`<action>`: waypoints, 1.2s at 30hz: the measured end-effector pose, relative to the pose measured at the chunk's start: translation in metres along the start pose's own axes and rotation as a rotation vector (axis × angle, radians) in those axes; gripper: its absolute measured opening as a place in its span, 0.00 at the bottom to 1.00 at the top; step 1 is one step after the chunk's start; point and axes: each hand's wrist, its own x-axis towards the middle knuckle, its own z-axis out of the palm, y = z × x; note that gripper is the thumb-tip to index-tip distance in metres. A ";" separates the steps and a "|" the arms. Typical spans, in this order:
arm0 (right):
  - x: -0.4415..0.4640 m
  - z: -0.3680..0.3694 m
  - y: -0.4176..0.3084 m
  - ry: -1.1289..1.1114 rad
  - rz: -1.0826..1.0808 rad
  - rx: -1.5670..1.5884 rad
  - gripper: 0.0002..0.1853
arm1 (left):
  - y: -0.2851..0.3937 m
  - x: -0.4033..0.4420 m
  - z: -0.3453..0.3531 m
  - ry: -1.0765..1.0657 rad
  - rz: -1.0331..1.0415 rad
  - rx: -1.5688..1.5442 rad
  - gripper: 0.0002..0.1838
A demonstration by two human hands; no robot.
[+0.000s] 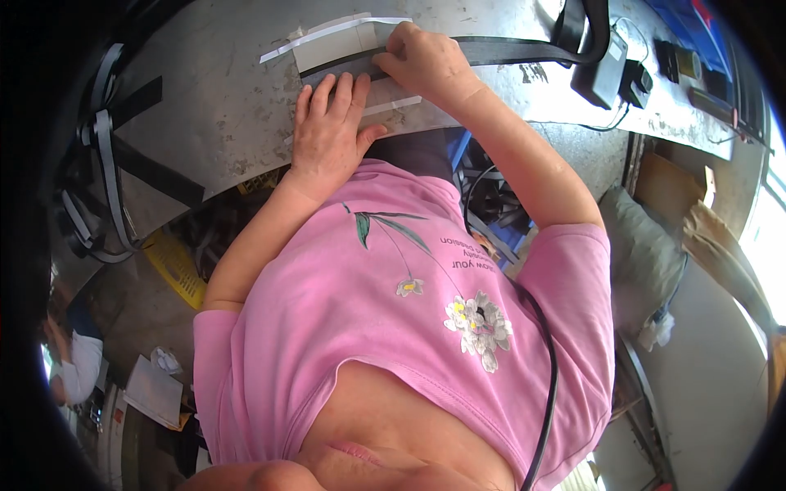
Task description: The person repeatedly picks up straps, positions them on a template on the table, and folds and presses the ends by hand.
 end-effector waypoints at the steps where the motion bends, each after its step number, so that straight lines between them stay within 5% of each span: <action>1: 0.000 0.001 0.000 0.019 -0.015 -0.051 0.17 | 0.000 0.000 0.000 0.001 -0.004 -0.002 0.34; 22: 0.019 -0.003 -0.011 -0.070 0.050 -0.331 0.20 | -0.001 -0.001 -0.002 0.009 -0.002 -0.048 0.33; 36: 0.028 -0.011 -0.009 -0.219 0.123 -0.146 0.21 | -0.005 0.003 -0.002 0.025 -0.002 -0.081 0.32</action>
